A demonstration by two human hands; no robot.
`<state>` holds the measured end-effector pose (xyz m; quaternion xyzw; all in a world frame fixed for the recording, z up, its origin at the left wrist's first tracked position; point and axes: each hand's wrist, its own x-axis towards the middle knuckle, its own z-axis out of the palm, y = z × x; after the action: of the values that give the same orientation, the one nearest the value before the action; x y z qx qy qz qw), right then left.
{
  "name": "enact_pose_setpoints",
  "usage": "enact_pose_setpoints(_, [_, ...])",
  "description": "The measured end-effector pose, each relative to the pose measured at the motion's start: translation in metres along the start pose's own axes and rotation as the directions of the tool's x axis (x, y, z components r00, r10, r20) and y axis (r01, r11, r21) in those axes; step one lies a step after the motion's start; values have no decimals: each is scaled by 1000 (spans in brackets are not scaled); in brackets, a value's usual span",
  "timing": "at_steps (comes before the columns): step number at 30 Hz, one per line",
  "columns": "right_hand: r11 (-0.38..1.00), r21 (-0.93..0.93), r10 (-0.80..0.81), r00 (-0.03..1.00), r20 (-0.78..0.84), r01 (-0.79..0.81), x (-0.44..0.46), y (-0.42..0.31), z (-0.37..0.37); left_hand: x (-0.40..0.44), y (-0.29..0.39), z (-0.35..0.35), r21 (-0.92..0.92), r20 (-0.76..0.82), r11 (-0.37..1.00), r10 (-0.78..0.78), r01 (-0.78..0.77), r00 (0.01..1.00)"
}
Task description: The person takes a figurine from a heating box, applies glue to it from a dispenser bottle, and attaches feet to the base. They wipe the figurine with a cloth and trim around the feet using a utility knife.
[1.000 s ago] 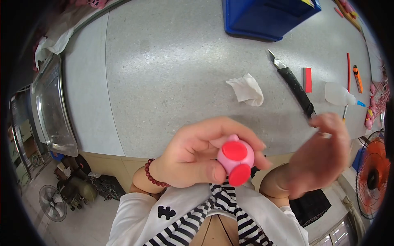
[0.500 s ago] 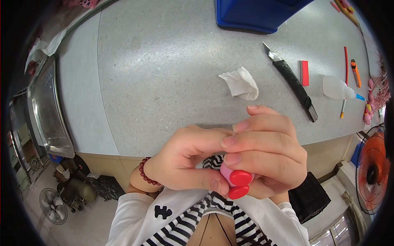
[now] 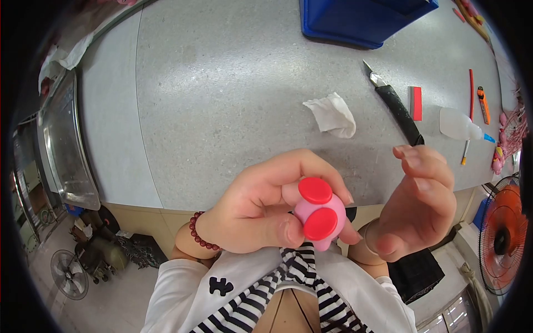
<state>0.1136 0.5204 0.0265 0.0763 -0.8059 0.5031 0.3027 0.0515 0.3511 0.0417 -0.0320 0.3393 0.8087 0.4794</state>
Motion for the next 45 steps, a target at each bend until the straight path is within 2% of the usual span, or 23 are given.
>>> enact_pose_setpoints(1, [1000, 26, -14, 992, -125, 18, -1, 1, 1, 0, -1, -1, -10, 16, 1000, -7, 7, 1000])
enact_pose_setpoints(5, [999, -39, -12, 993, -121, 7, -2, -2, -1, 1, -4, -5, -5, 44, 1000, 12, -11, 999])
enact_pose_setpoints(7, [915, -395, 25, 988, -155, -85, 1, -2, 0, 1, -2, -5, 11, 60, 1000, -18, 17, 998])
enact_pose_setpoints(8, [915, -395, 23, 988, -155, -83, 1, -2, 1, 1, -2, -4, 12, 61, 1000, -16, 16, 998])
enact_pose_setpoints(11, [948, -302, 75, 992, -104, -104, 7, -12, 4, 0, 2, -5, 8, 15, 1000, -28, 28, 999])
enact_pose_setpoints(12, [947, -303, 75, 992, -104, -104, 6, -16, 10, 1, 7, -14, -20, 172, 998, -47, 51, 984])
enact_pose_setpoints(13, [960, -279, -8, 999, -40, -4, 5, -18, 18, 2, 7, -20, -44, 327, 996, -61, 79, 943])
enact_pose_setpoints(14, [963, -250, -93, 995, 22, 96, 4, -21, 23, 3, 3, -24, -44, 330, 996, -62, 81, 942])
enact_pose_setpoints(15, [963, -253, -94, 995, 21, 96, 6, -26, 24, 3, -1, -28, -30, 341, 999, -23, 36, 940])
enact_pose_setpoints(17, [910, -413, 28, 990, 137, 31, 12, -36, 24, 3, -3, -28, -14, 351, 1000, 16, -12, 936])
enact_pose_setpoints(18, [911, -412, 26, 990, 137, 33, 12, -29, 21, 1, -2, -25, 18, 317, 1000, 17, -24, 948])
enact_pose_setpoints(19, [941, -253, -185, 967, 173, 225, 11, -15, 14, 0, -2, -23, 49, 282, 998, 20, -35, 959])
enact_pose_setpoints(20, [908, -85, -392, 904, 172, 410, 12, -7, 9, 1, -1, -24, 51, 281, 998, 23, -39, 960])
enact_pose_setpoints(22, [923, -83, -353, 914, 198, 374, 10, -13, 5, 4, -2, -25, -34, 382, 999, 9, 4, 924])
enact_pose_setpoints(23, [933, -113, -324, 934, 151, 342, 11, -13, 10, 3, 0, -24, -33, 385, 999, 10, 3, 923])
enact_pose_setpoints(24, [941, -141, -294, 950, 103, 307, 11, -13, 13, 2, 2, -24, -18, 351, 1000, -11, 19, 936])
enact_pose_setpoints(25, [960, -172, -195, 967, 162, 223, 19, -17, 11, 1, 4, -23, -2, 316, 999, -33, 36, 948])
enact_pose_setpoints(28, [962, -219, -130, 979, 156, 162, 11, -23, 21, 0, 1, -23, 62, 254, 998, 7, -24, 967])
enact_pose_setpoints(30, [976, -160, -118, 978, 170, 146, 8, -26, 21, 0, 0, -22, 52, 245, 998, 33, -47, 969])
enact_pose_setpoints(32, [996, -77, -40, 999, 6, 40, 8, -30, 30, 0, -1, -21, 42, 242, 997, 53, -66, 969])
enact_pose_setpoints(34, [991, -115, -70, 997, -31, 66, 7, -27, 33, 3, -4, -21, 78, 245, 985, 132, -156, 960])
enact_pose_setpoints(38, [976, -179, -154, 975, -161, 124, -1, -23, 45, 4, -5, -22, 88, 326, 979, 148, -186, 933])
enact_pose_setpoints(45, [973, -183, -160, 980, -116, 137, 1, -22, 43, 3, -9, -24, 81, 262, 963, 228, -257, 938])
